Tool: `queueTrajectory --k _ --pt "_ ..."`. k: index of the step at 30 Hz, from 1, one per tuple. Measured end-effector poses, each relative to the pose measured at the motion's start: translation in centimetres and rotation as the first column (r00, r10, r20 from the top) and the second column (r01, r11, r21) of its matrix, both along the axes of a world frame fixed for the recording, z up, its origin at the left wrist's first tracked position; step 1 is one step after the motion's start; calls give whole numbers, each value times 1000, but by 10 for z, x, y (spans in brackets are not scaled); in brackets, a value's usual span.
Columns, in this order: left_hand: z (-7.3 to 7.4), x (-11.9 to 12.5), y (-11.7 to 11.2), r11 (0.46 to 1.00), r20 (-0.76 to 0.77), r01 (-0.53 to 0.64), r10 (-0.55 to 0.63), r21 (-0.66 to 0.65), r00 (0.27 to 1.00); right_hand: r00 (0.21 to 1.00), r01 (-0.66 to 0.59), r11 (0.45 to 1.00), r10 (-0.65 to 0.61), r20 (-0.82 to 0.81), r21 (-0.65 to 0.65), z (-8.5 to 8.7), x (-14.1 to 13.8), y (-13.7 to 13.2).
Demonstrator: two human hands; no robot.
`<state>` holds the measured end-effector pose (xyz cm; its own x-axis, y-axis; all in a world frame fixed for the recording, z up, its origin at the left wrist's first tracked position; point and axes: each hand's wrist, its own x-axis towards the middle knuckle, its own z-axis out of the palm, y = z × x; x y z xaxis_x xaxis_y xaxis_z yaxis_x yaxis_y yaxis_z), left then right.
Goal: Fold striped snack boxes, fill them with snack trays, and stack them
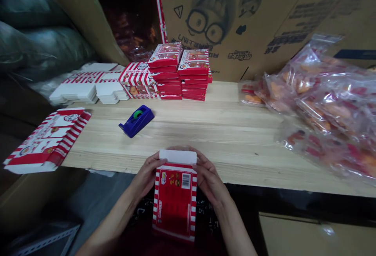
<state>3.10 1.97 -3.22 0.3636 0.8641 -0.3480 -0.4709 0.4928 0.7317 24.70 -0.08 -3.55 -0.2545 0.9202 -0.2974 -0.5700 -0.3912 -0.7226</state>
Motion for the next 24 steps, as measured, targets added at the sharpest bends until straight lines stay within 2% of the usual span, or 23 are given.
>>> queueTrajectory --k 2,6,9,12,14,17,21,24 --pt "-1 0 3 999 -45 6 -4 32 999 997 -75 997 74 38 35 -1 5 3" --pt "-4 -7 6 972 -206 27 22 232 978 982 -73 991 52 183 112 -10 10 3" --pt "-4 -19 6 927 -346 151 -24 344 938 944 -81 973 6 329 214 -18 13 -1" --pt "-1 -28 4 879 -448 278 -84 388 890 865 -152 937 -28 500 315 -18 20 -5" --pt "3 -29 2 874 -480 303 -93 381 873 829 -216 921 -2 559 324 -12 25 -7" --pt "13 -25 1 879 -522 320 -99 352 847 835 -264 922 71 546 284 4 32 -6" --pt "31 -24 5 836 -610 429 -149 343 778 814 -362 909 200 545 206 24 33 4" --pt "38 -26 10 831 -647 447 -144 331 748 789 -426 887 268 553 178 32 31 11"
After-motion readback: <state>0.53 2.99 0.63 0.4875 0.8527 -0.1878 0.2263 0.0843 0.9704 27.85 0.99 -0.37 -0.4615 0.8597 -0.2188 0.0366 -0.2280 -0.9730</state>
